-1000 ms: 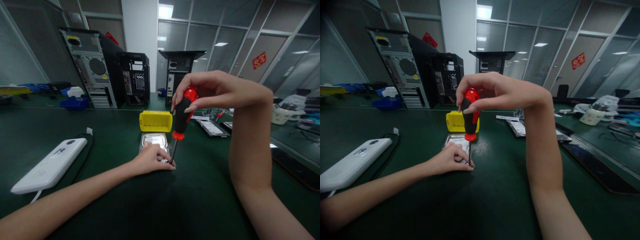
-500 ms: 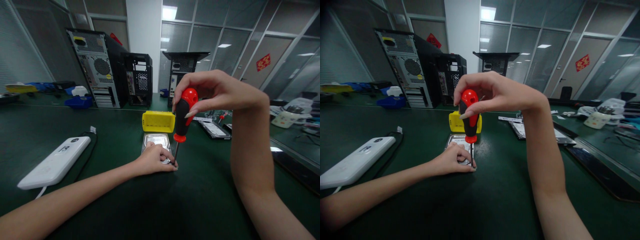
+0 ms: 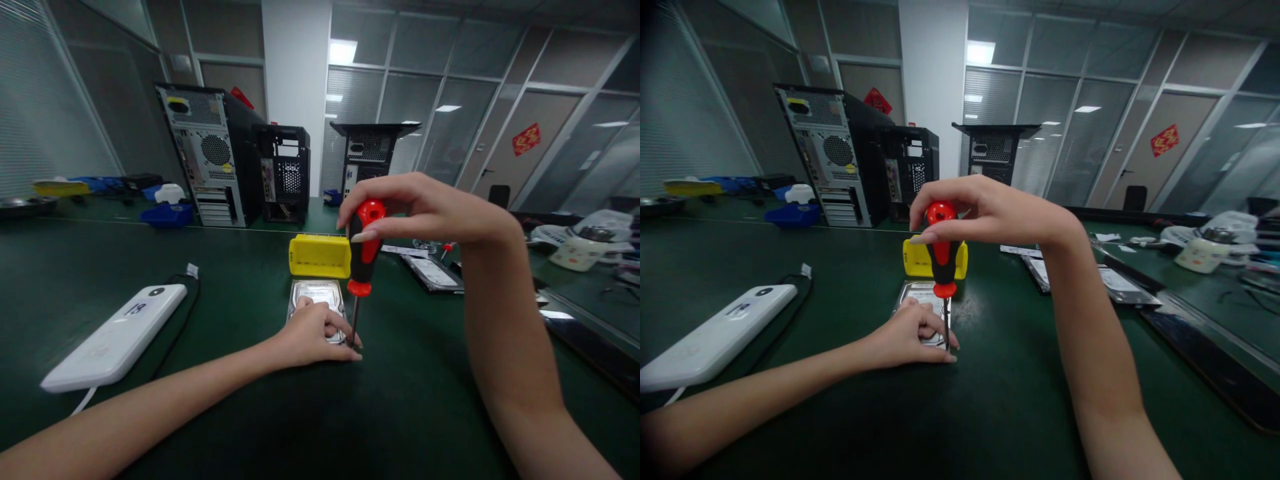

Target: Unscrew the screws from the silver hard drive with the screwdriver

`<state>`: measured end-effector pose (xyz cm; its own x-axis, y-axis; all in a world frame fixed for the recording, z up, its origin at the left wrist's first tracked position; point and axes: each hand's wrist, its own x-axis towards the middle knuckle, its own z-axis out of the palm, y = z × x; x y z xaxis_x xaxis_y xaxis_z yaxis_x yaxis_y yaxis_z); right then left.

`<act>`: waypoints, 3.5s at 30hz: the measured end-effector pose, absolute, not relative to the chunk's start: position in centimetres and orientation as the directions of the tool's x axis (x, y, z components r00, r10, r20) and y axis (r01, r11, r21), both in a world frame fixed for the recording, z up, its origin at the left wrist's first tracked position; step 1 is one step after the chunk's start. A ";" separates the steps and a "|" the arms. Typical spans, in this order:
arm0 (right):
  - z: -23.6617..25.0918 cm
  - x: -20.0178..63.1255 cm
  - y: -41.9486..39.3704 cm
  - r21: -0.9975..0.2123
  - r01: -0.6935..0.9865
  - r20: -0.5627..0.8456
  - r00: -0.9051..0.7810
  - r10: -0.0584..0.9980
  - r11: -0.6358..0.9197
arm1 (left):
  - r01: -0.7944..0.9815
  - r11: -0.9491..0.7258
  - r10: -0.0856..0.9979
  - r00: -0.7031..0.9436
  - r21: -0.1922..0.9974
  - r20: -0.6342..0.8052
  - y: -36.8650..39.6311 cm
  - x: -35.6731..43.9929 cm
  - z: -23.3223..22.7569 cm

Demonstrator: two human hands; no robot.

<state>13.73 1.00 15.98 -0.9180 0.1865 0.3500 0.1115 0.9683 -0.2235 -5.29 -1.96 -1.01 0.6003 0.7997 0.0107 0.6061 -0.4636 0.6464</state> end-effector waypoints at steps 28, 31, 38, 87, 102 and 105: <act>16.2 13.9 -0.4 -0.305 0.369 0.257 -0.856 0.449 0.878 | 0.633 -0.413 0.846 0.533 0.655 0.018 -2.1 -5.0 -1.2; 16.4 14.0 -0.7 -0.284 0.382 0.255 -0.854 0.454 0.879 | 0.646 -0.412 0.849 0.527 0.643 0.015 -2.0 -5.0 -1.3; 16.4 14.3 -0.9 -0.275 0.352 0.266 -0.866 0.423 0.895 | 0.636 -0.433 0.838 0.545 0.638 0.026 -1.8 -5.0 -1.6; 16.6 13.7 -1.4 -0.156 0.268 0.261 -0.917 0.302 0.951 | 0.614 -0.432 0.824 0.567 0.660 0.011 -2.0 -5.1 -1.1; 17.3 17.1 -1.3 -0.136 0.450 0.240 -0.849 0.470 0.882 | 0.621 -0.441 0.826 0.564 0.648 0.022 -1.7 -5.5 -1.4; 17.3 17.1 -1.3 -0.131 0.460 0.243 -0.844 0.478 0.878 | 0.611 -0.449 0.824 0.565 0.652 0.039 -1.7 -5.5 -1.5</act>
